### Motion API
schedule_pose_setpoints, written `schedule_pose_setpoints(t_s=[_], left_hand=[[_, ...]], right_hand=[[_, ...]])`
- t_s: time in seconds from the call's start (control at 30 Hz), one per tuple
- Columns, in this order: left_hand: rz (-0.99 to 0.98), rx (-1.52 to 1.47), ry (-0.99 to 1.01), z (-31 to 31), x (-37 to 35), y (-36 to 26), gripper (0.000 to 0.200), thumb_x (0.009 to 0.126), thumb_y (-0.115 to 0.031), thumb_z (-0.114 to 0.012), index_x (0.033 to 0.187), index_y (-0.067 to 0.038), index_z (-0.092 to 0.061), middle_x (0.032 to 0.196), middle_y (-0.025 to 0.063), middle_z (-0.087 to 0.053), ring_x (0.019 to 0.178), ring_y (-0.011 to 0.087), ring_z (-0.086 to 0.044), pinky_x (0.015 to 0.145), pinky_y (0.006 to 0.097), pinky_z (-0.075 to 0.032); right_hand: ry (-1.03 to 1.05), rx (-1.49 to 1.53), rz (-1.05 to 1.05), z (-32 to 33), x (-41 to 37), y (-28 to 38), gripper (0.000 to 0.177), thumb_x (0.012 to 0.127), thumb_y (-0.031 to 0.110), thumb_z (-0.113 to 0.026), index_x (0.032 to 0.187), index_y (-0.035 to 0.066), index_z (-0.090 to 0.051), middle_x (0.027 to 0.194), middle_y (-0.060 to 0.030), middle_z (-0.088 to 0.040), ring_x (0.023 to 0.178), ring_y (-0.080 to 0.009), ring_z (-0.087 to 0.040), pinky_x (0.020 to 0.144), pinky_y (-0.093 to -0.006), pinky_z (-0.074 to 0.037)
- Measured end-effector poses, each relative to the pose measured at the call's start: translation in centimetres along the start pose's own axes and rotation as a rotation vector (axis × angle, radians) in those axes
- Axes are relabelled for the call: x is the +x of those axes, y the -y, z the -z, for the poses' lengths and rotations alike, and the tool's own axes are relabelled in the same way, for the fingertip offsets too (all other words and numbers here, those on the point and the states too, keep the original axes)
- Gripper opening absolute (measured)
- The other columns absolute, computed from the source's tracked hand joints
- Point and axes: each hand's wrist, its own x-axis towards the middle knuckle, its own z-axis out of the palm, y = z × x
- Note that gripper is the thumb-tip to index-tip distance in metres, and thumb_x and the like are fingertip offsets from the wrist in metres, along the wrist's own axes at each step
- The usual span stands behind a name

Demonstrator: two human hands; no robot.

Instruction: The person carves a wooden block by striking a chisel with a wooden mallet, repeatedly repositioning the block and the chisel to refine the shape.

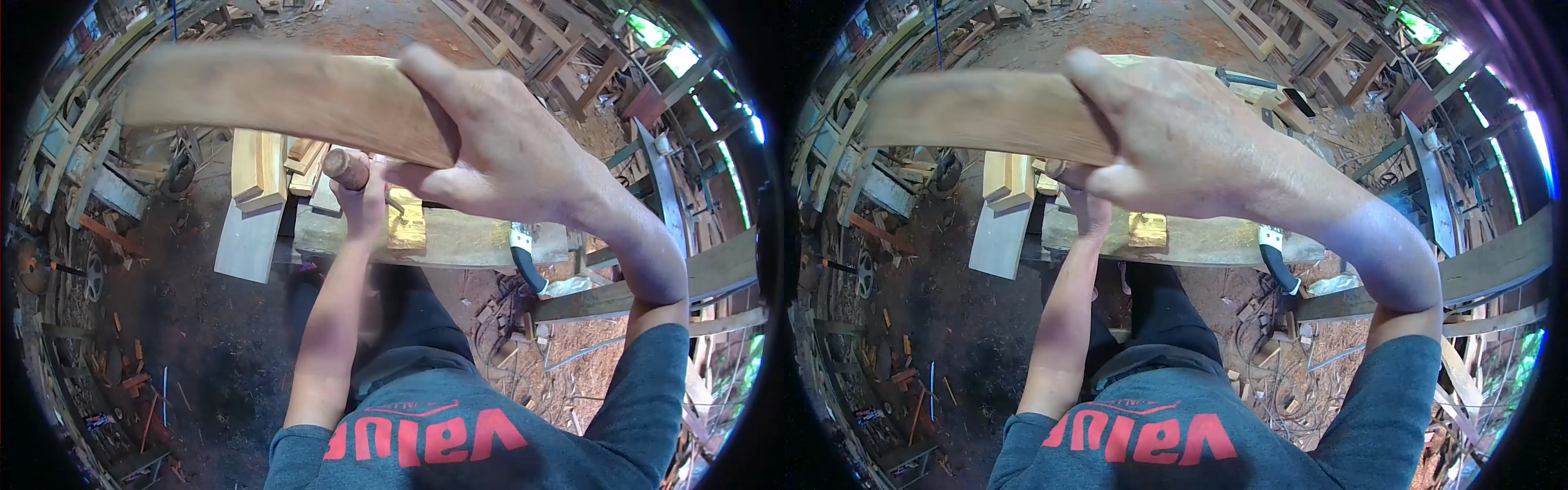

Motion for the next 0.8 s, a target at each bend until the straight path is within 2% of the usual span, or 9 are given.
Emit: schedule_pose_setpoints(t_s=[0.1, 0.17, 0.37, 0.43, 0.47, 0.5, 0.57, 0.7, 0.8], left_hand=[[-0.317, 0.285, 0.025, 0.3, -0.1, -0.5, 0.019, 0.085, 0.0, -0.065, 0.081, -0.005, -0.047, 0.076, 0.0046, -0.056, 0.056, 0.0091, -0.054, 0.047, 0.025, -0.045], [0.121, -0.238, -0.08, 1.0, -0.6, 3.0, 0.02, 0.086, -0.002, -0.066, 0.084, -0.005, -0.047, 0.074, 0.0054, -0.056, 0.056, 0.0095, -0.054, 0.046, 0.0247, -0.045], [0.347, -0.333, 0.032, 3.7, 0.7, 6.4, 0.039, 0.08, -0.002, -0.071, 0.109, -0.004, -0.045, 0.076, 0.0061, -0.058, 0.055, 0.0113, -0.056, 0.045, 0.0246, -0.046], [-0.396, 0.269, -0.019, 4.3, 1.8, 8.7, 0.032, 0.078, 0.001, -0.069, 0.104, -0.004, -0.051, 0.079, 0.0059, -0.06, 0.052, 0.0112, -0.055, 0.043, 0.0234, -0.044], [-0.166, -0.17, -0.126, 2.6, -0.1, 6.3, 0.033, 0.079, 0.001, -0.067, 0.107, -0.004, -0.051, 0.089, 0.0066, -0.061, 0.058, 0.0115, -0.057, 0.047, 0.0248, -0.047], [-0.172, -0.169, -0.117, 2.8, 0.2, 4.2, 0.033, 0.079, 0.001, -0.067, 0.107, -0.004, -0.051, 0.089, 0.0066, -0.061, 0.058, 0.0115, -0.057, 0.047, 0.0248, -0.047], [0.462, -0.09, -0.039, 3.4, 0.9, 2.6, 0.043, 0.079, 0.0, -0.068, 0.115, -0.004, -0.046, 0.099, 0.0071, -0.059, 0.067, 0.011, -0.059, 0.053, 0.0262, -0.051], [0.107, -0.151, -0.056, 4.5, 0.2, 7.6, 0.059, 0.078, -0.004, -0.072, 0.125, -0.005, -0.037, 0.109, 0.0086, -0.056, 0.092, 0.0135, -0.06, 0.072, 0.0311, -0.055], [0.201, -0.079, -0.086, 5.1, 0.6, 8.6, 0.062, 0.078, -0.005, -0.073, 0.127, -0.005, -0.035, 0.112, 0.0103, -0.055, 0.099, 0.0148, -0.058, 0.077, 0.032, -0.054]], right_hand=[[-0.091, 0.171, 0.143, -2.1, 0.8, -1.6, 0.05, 0.075, 0.026, -0.073, 0.11, -0.001, -0.048, 0.082, -0.0222, -0.062, 0.08, -0.0416, -0.063, 0.072, -0.0479, -0.05], [0.479, -0.032, -0.156, -3.8, 1.4, -3.9, 0.047, 0.075, 0.027, -0.072, 0.105, -0.002, -0.05, 0.078, -0.0209, -0.063, 0.075, -0.0396, -0.065, 0.07, -0.0464, -0.052], [0.176, 0.135, -0.004, -1.3, 3.5, 1.7, 0.049, 0.075, 0.028, -0.073, 0.105, -0.004, -0.05, 0.086, -0.0255, -0.063, 0.083, -0.0404, -0.065, 0.074, -0.0481, -0.05], [0.205, 0.167, 0.082, -3.0, 2.9, 0.9, 0.051, 0.076, 0.027, -0.073, 0.108, -0.004, -0.048, 0.086, -0.0248, -0.063, 0.085, -0.0412, -0.065, 0.076, -0.0492, -0.05], [0.341, 0.062, 0.03, -4.2, 3.2, -0.4, 0.051, 0.076, 0.028, -0.073, 0.107, -0.004, -0.048, 0.086, -0.0242, -0.063, 0.085, -0.0414, -0.065, 0.076, -0.0493, -0.05], [0.471, -0.044, -0.025, -4.9, 3.4, -1.3, 0.05, 0.077, 0.028, -0.073, 0.107, -0.004, -0.049, 0.086, -0.0237, -0.064, 0.086, -0.0417, -0.064, 0.076, -0.0493, -0.05], [0.526, -0.075, -0.139, -2.7, 5.1, 0.6, 0.047, 0.077, 0.028, -0.073, 0.104, -0.003, -0.049, 0.084, -0.0229, -0.064, 0.085, -0.0407, -0.065, 0.075, -0.0495, -0.05], [0.021, 0.181, 0.122, -4.3, 4.3, 1.0, 0.042, 0.078, 0.033, -0.072, 0.095, -0.001, -0.052, 0.08, -0.0232, -0.064, 0.079, -0.0388, -0.065, 0.072, -0.0504, -0.049], [0.273, 0.042, 0.057, -5.6, 4.7, -1.5, 0.044, 0.08, 0.035, -0.071, 0.096, -0.001, -0.051, 0.082, -0.0245, -0.064, 0.078, -0.0413, -0.064, 0.069, -0.0497, -0.049]])
